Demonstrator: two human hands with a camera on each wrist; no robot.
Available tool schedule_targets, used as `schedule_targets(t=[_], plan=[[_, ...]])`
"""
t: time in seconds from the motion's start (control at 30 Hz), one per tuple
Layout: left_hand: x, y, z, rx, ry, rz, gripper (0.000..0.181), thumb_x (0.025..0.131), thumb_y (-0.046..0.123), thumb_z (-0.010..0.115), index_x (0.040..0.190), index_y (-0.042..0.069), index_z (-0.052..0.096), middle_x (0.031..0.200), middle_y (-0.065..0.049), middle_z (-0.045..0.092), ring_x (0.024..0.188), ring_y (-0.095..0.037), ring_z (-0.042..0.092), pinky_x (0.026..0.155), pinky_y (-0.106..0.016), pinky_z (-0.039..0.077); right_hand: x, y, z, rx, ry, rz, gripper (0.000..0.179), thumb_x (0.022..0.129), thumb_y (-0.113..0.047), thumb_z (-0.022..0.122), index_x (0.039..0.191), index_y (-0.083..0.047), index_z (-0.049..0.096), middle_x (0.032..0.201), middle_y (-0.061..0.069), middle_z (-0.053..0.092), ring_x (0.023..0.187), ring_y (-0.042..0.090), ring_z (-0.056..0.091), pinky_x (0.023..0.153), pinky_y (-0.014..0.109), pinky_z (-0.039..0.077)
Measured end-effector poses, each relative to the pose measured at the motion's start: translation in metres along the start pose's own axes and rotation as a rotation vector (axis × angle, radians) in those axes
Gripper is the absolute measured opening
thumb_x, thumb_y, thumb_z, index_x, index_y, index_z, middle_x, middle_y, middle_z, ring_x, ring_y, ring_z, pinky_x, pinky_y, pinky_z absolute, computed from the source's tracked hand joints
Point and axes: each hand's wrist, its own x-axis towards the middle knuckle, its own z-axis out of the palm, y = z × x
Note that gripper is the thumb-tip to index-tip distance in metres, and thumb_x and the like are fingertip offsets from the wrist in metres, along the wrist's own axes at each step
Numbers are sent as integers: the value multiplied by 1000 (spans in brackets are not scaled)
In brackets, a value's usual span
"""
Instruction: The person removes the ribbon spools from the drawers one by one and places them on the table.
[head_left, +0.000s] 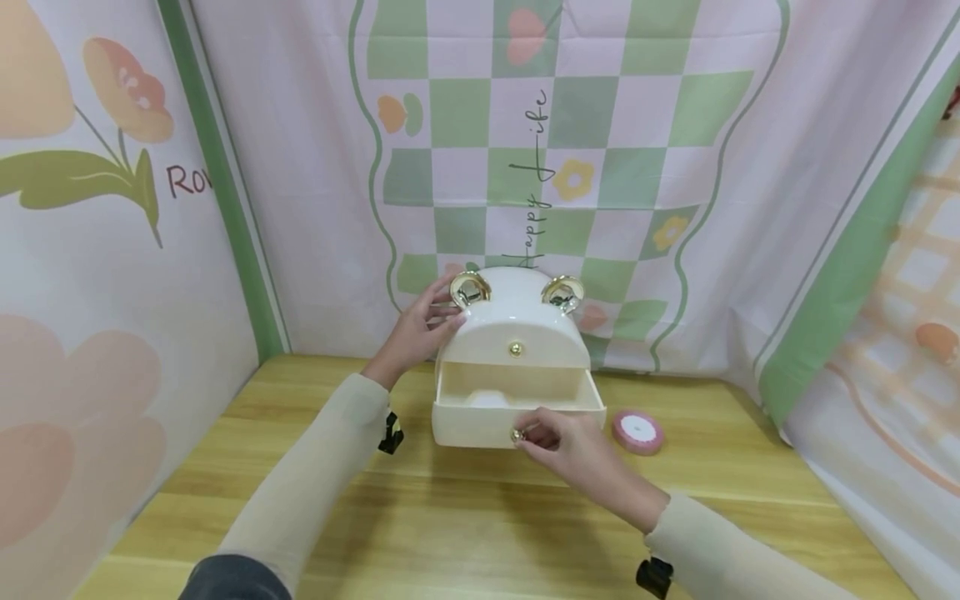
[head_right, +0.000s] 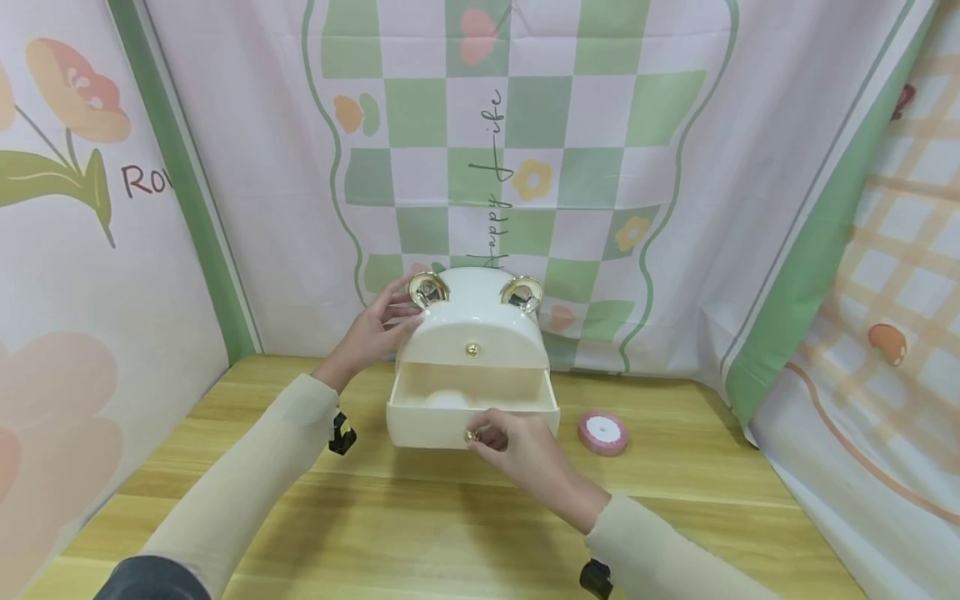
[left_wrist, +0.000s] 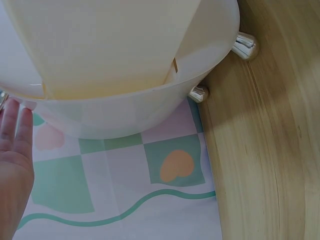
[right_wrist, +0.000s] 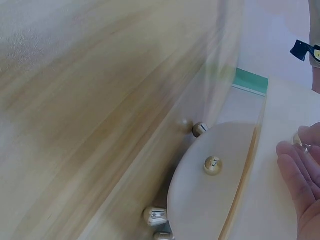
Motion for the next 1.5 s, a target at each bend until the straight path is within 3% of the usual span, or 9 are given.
schedule_targets(t=[0.13,0.37,0.53,0.6,0.8,1.17,1.5], plan=[[2,-5,0,2,3,0,71,99,17,66,157,35,30,138,-16,54,118,-27,60,103,-37,50,-3,-1,-1,5,3,5,17,87,-7,79,100,-15,72,87,-7,74,75,3,68,65,22,59],[0,-4,1,0,9,-1,71,99,17,67,157,36,31,137,-14,54,118,-25,60,102,-35,50,-5,-2,1,0,15,-6,18,86,-7,80,100,-16,72,87,-8,74,75,3,68,64,21,59],[-6,19,-1,-5,-1,-8,69,100,8,63,159,20,30,139,-24,51,120,-35,58,104,-41,49,-5,-5,3,1,23,-17,18,86,-5,80,99,-16,72,86,-8,74,74,2,68,63,20,59],[-6,21,-1,-5,-4,-14,70,100,5,62,159,15,28,140,-26,50,121,-38,57,105,-43,48,-6,-5,3,1,26,-19,19,85,-5,80,98,-16,72,85,-8,73,73,2,68,63,20,59],[1,-3,1,-10,9,-14,72,99,12,64,159,26,28,141,-21,51,120,-34,58,105,-43,48,-9,-6,4,-3,33,-20,19,85,-5,80,98,-15,72,85,-6,74,73,3,68,63,20,59],[1,-3,1,-5,18,-7,70,99,16,66,157,36,32,138,-13,54,117,-24,60,102,-34,50,-16,-14,5,6,62,-68,20,82,-2,82,95,-14,73,83,-7,73,71,2,67,60,18,58],[0,-2,1,-11,18,-11,71,99,16,66,157,36,32,139,-14,53,118,-26,60,103,-37,50,-22,-14,7,20,90,-124,22,81,2,82,95,-12,72,82,-6,73,70,2,67,57,18,58]])
